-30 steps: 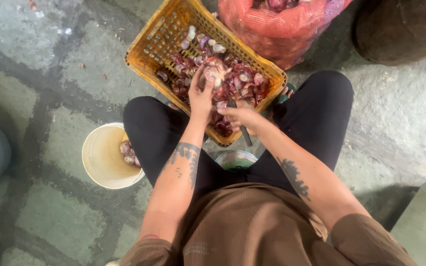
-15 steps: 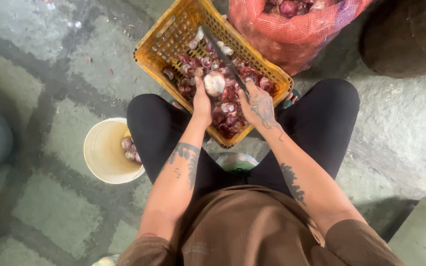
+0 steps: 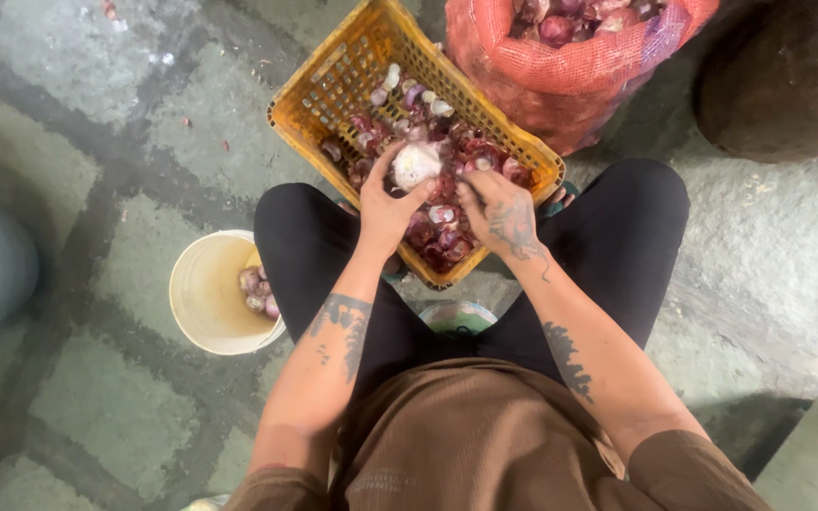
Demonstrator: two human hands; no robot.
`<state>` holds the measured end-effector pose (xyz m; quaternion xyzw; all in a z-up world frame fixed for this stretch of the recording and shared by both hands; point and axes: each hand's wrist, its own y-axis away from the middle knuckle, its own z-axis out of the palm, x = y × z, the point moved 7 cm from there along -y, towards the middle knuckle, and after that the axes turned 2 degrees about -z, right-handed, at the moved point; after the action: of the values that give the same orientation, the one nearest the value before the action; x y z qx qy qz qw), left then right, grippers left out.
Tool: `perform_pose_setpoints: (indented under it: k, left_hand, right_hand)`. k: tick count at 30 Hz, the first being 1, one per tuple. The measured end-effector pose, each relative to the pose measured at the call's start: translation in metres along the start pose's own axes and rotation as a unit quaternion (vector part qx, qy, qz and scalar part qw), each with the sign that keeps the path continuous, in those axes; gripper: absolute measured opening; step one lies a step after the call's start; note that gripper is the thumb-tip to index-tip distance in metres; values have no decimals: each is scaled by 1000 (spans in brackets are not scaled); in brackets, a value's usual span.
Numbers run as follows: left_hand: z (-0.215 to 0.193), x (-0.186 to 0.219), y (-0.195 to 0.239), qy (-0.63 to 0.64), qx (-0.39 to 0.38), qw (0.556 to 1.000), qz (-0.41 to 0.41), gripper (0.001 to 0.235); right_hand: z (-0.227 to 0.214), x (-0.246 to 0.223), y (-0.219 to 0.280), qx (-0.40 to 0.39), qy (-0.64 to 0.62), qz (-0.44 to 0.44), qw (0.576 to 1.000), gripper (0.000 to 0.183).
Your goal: The person sits on the floor and peels red onions using a knife. They remove the outer layers and place the peeled onions into a white bucket while discarding the skins into a yellow crate.
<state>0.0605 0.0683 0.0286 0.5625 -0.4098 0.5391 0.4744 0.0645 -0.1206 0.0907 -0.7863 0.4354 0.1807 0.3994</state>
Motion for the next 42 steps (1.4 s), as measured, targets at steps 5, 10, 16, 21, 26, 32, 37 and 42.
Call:
perform_pose_setpoints:
  k: [5, 10, 16, 21, 26, 32, 37, 42]
  left_hand:
    - [-9, 8, 7, -218, 102, 965, 101, 79]
    - [-7, 22, 14, -247, 108, 950, 161, 70]
    - [-3, 25, 9, -256, 111, 948, 156, 70]
    - [-5, 19, 7, -217, 113, 958, 152, 68]
    - [-1, 18, 8, -181, 88, 969, 143, 67]
    - [1, 19, 8, -218, 93, 961, 144, 71]
    - [12, 22, 14, -308, 70, 927, 203, 77]
    - [25, 25, 23, -347, 39, 906, 241, 80]
  right_hand:
    - [8, -8, 8, -27, 91, -8, 995, 9]
    - [15, 12, 3, -25, 136, 4, 990, 8]
    - [14, 17, 5, -6, 93, 3, 996, 9]
    - [18, 9, 11, -39, 100, 3, 994, 11]
    - [23, 30, 8, -53, 117, 47, 991, 8]
    - [20, 34, 12, 6, 13, 64, 998, 13]
    - [22, 44, 12, 3, -69, 137, 988, 26]
    - [24, 52, 13, 7, -53, 138, 989, 33]
